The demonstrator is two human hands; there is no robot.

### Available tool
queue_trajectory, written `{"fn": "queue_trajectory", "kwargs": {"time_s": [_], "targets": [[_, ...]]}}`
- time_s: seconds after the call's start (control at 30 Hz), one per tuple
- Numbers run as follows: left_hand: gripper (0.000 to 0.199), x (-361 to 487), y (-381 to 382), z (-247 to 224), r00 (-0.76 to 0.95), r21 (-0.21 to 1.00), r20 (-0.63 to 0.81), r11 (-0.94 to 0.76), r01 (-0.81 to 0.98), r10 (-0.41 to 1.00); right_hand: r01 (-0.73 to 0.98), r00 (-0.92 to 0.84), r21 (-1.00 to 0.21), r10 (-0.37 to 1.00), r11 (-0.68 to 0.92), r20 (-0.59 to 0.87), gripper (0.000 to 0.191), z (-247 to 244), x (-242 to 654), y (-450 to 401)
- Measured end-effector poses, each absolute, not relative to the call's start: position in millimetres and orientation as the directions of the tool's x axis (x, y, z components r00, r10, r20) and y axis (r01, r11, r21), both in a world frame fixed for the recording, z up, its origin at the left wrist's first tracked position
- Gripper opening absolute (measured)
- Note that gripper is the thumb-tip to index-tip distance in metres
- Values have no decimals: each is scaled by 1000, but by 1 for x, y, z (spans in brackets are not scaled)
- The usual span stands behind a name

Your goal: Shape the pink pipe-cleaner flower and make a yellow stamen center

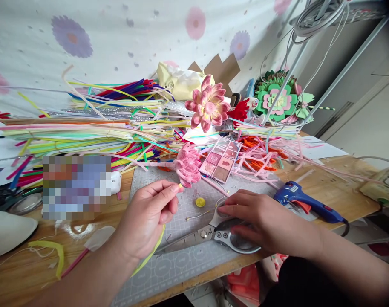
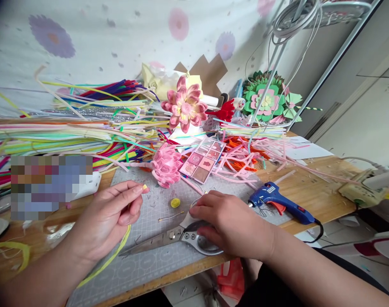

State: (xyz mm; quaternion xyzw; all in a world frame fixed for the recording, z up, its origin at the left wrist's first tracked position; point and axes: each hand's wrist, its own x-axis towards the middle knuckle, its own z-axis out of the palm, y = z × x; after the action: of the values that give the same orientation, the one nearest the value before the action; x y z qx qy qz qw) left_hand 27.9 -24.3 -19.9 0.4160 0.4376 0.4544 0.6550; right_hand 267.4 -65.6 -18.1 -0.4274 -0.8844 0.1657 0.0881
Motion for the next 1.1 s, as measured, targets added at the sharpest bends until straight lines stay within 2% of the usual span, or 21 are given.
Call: {"fn": "queue_trajectory", "kwargs": {"time_s": [0.23, 0.4, 0.5, 0.6, 0.73, 0.83, 1.1], "targets": [[15, 25, -22, -14, 231, 959, -151, 199, -202, 961, 712, -546, -410, 816, 571, 190, 20, -26, 254, -58], [12, 4, -21, 11, 172, 974, -25, 62, -218, 985, 752, -310, -499, 900, 430, 307, 23, -22, 260, -44], [9, -22, -29, 35, 116, 985, 57, -37, -168, 992, 704, -340, -534, 882, 469, 326, 20, -18, 257, -39], [5, -48, -45, 54, 2, 990, 84, -84, -109, 996, 578, -550, -544, 783, 608, 290, 16, -15, 234, -40], [6, -72, -69, 61, -98, 990, 86, -96, -103, 992, 532, -761, -446, 637, 720, 120, 18, -13, 180, -40], [12, -84, -85, 54, -123, 987, 65, -82, -136, 990, 532, -791, -406, 607, 743, 74, 20, -12, 130, -34], [22, -121, -111, 37, -185, 990, 20, -45, -133, 983, 637, -740, -310, 673, 706, 11, 34, -31, 28, -11]]}}
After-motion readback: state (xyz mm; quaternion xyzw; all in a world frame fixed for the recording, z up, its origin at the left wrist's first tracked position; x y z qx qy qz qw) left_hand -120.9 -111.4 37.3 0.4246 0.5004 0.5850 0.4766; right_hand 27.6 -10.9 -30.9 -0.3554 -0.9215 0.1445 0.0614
